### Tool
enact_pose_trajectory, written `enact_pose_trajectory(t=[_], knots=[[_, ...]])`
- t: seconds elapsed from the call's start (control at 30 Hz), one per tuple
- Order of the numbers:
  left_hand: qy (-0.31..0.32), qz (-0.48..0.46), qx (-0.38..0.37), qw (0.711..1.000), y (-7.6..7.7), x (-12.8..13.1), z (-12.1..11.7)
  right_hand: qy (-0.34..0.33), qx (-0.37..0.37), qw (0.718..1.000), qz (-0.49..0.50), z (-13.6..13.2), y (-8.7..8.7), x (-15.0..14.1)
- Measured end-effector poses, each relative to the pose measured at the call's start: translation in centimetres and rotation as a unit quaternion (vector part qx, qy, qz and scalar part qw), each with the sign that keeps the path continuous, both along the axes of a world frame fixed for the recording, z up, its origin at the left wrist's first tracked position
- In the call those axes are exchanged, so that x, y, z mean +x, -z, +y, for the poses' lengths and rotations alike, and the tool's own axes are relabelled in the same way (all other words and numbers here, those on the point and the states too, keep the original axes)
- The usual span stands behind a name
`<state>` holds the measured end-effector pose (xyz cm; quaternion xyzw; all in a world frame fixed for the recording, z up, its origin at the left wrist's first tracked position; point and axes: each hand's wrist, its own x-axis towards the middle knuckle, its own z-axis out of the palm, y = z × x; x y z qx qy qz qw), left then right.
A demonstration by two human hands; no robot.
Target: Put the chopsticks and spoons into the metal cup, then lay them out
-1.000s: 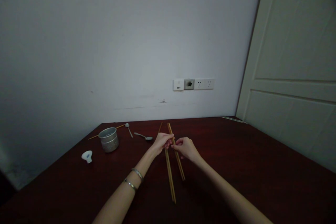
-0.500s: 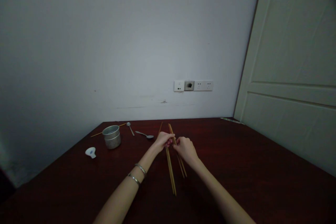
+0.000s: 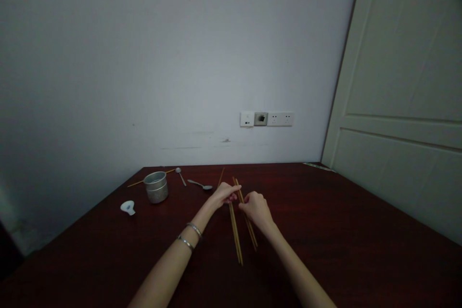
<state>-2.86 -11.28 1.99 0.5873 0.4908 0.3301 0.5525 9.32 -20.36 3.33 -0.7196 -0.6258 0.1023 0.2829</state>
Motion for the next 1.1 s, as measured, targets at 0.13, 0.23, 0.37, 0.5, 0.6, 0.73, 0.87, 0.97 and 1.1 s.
enact_pose_trajectory(t=[0.13,0.23,0.37,0.5,0.6,0.73,0.87,0.97,1.1], knots=[[-0.001,0.045,0.01,0.999,0.2,-1.2,0.7,-0.001,-0.014,1.0,-0.006,0.0,1.5,-0.1],[0.019,0.079,0.002,0.997,0.5,-1.8,1.0,-0.003,-0.027,1.0,-0.014,0.1,2.7,-0.2],[0.017,0.116,0.013,0.993,0.8,-1.9,1.1,-0.008,-0.035,0.999,-0.01,0.3,3.5,0.0],[0.001,0.133,0.044,0.99,0.4,-2.5,1.1,-0.016,-0.027,0.999,-0.005,0.1,3.6,0.3],[-0.009,0.143,0.052,0.988,-0.1,-3.2,1.2,-0.013,-0.03,0.999,-0.008,-0.2,3.5,0.4],[-0.021,0.192,0.064,0.979,-0.5,-3.8,1.2,-0.009,-0.047,0.999,-0.018,-0.3,3.1,0.2],[0.009,0.272,0.07,0.96,-0.1,-3.5,1.2,-0.011,-0.037,0.999,-0.027,0.1,2.8,-0.3],[0.057,0.31,0.071,0.946,0.4,-3.0,0.9,-0.022,-0.034,0.999,-0.026,0.7,2.9,-0.6],[0.077,0.342,0.08,0.933,0.5,-2.6,0.4,-0.033,-0.046,0.998,-0.009,1.6,3.1,-0.7]])
